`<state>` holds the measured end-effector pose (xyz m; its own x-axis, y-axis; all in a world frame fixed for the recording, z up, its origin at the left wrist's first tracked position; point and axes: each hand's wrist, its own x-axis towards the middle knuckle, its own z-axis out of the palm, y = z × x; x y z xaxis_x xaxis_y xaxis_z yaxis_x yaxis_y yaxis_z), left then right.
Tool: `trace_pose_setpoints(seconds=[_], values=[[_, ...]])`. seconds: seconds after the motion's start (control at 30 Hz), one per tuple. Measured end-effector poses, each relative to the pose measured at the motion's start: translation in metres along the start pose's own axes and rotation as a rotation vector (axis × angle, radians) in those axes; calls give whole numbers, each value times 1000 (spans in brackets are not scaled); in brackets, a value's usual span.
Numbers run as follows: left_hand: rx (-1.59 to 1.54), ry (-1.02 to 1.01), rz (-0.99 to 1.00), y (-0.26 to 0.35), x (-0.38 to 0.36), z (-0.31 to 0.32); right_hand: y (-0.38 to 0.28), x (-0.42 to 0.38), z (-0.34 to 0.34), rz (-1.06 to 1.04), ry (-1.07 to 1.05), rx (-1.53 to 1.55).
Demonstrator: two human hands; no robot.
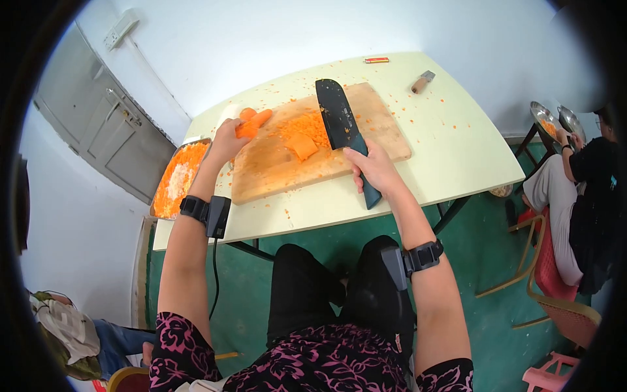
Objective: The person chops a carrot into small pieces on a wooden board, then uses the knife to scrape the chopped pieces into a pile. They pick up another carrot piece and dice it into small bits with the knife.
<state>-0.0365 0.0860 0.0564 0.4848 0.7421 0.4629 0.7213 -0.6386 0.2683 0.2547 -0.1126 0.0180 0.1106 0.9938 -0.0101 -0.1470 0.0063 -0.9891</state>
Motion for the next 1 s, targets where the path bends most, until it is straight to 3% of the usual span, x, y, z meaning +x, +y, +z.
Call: trace_pose_setpoints(seconds=[0.1, 0.3, 0.4, 0.5, 0.7, 0.8, 0.9, 1.0], values=[[-33, -20, -35, -1, 4, 7, 1, 2, -1, -3, -3, 7], [127, -442, -30, -11, 15, 18, 3, 3, -1, -12, -1, 6], [169, -487, -75, -11, 19, 21, 3, 2, 0, -2, -1, -12], [157, -446, -56, -7, 23, 23, 1, 1, 0, 8, 13, -13], [137, -180, -88, 13, 16, 20, 1, 0, -1, 19, 4, -5], [56, -18, 52, 21, 15, 23, 0, 0, -1, 2, -6, -11], [-34, -7, -22, 58, 8, 36, 4, 2, -2, -18, -8, -26], [-83, -373, -246, 101, -1, 32, 2, 0, -2, -32, -15, -20]])
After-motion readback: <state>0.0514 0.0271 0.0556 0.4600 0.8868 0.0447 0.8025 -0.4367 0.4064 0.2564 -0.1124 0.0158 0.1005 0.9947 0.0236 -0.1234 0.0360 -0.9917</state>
